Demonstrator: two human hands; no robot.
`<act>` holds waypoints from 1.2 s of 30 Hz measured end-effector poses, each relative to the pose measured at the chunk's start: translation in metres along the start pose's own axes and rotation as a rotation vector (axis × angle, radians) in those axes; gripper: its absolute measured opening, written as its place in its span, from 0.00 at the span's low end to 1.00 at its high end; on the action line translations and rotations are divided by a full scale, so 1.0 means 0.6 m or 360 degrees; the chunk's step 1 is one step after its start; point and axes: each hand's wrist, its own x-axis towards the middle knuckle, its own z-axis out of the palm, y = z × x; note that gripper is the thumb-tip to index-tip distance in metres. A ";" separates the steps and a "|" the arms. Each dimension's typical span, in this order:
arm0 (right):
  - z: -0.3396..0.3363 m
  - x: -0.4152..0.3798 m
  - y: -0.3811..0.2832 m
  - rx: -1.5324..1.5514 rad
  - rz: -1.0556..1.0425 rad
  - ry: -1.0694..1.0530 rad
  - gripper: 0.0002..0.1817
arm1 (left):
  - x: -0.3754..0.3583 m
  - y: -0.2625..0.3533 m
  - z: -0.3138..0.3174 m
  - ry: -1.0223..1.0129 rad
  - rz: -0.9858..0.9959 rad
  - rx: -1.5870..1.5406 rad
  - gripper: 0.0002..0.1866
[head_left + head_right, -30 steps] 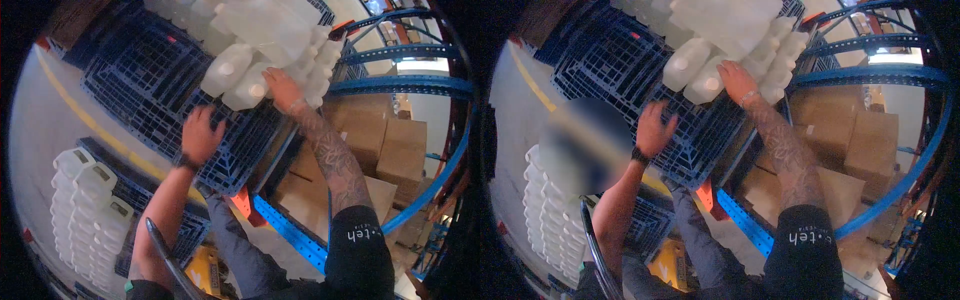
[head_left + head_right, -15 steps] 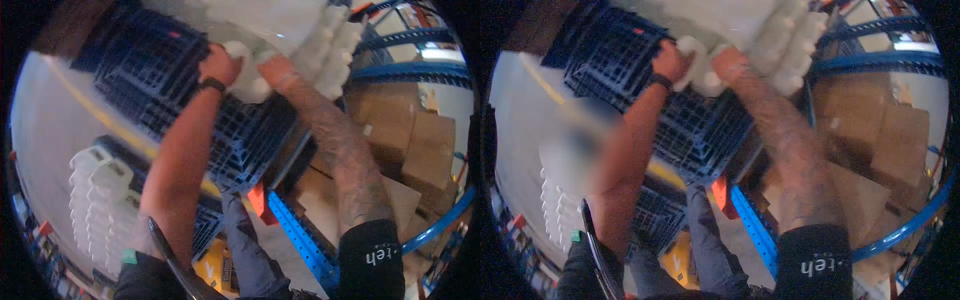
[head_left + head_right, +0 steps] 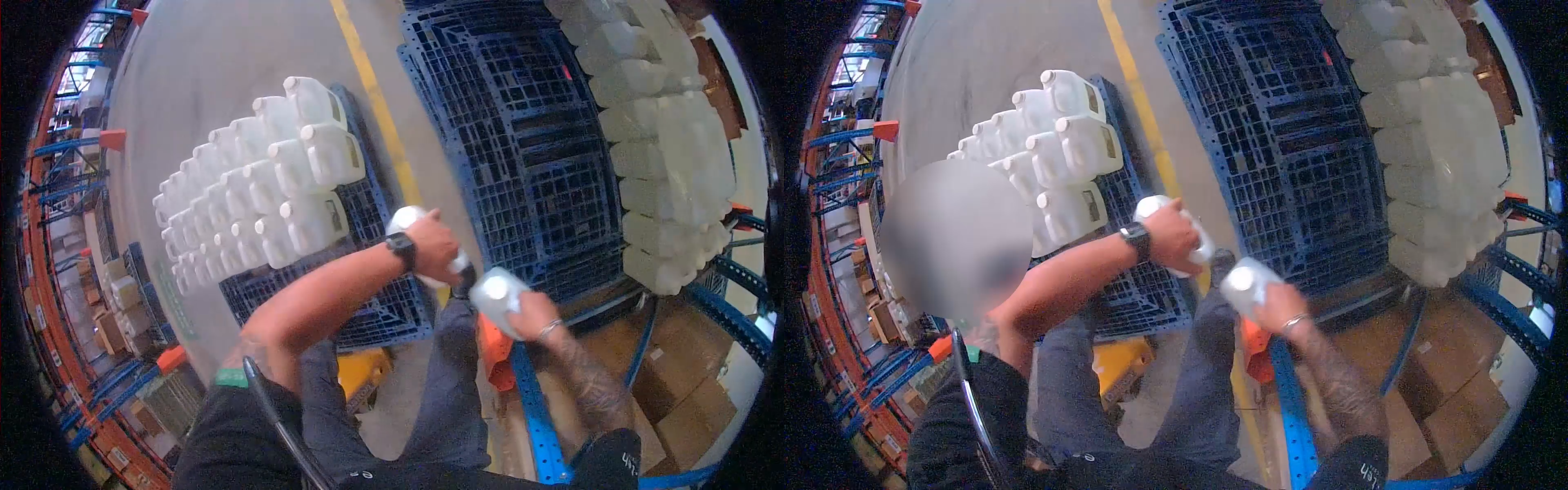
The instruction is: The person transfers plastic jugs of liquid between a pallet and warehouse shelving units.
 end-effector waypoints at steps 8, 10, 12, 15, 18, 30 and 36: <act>0.254 0.119 -0.314 0.0867 0.0078 0.0258 0.21 | -0.162 -0.195 0.173 -0.0314 -0.0178 0.0352 0.19; 0.285 0.159 -0.393 0.1112 0.0182 0.0298 0.23 | -0.173 -0.253 0.244 -0.0145 -0.0147 0.0357 0.19; 0.359 0.231 -0.447 0.1146 0.0102 0.0473 0.22 | -0.150 -0.268 0.233 -0.0232 -0.0247 0.0397 0.21; 0.372 0.269 -0.508 0.1292 0.0084 0.0568 0.20 | -0.137 -0.288 0.209 -0.0414 -0.0262 0.0491 0.24; 0.390 0.272 -0.546 0.1088 0.0005 0.0757 0.17 | -0.129 -0.292 0.204 -0.0714 -0.0242 0.0640 0.25; 0.407 0.256 -0.533 0.1028 -0.0300 0.0377 0.25 | -0.162 -0.271 0.252 -0.0435 -0.0446 0.0462 0.30; 0.267 0.235 -0.356 0.1436 -0.0198 0.0241 0.25 | -0.194 -0.154 0.207 0.0463 -0.0667 -0.0445 0.20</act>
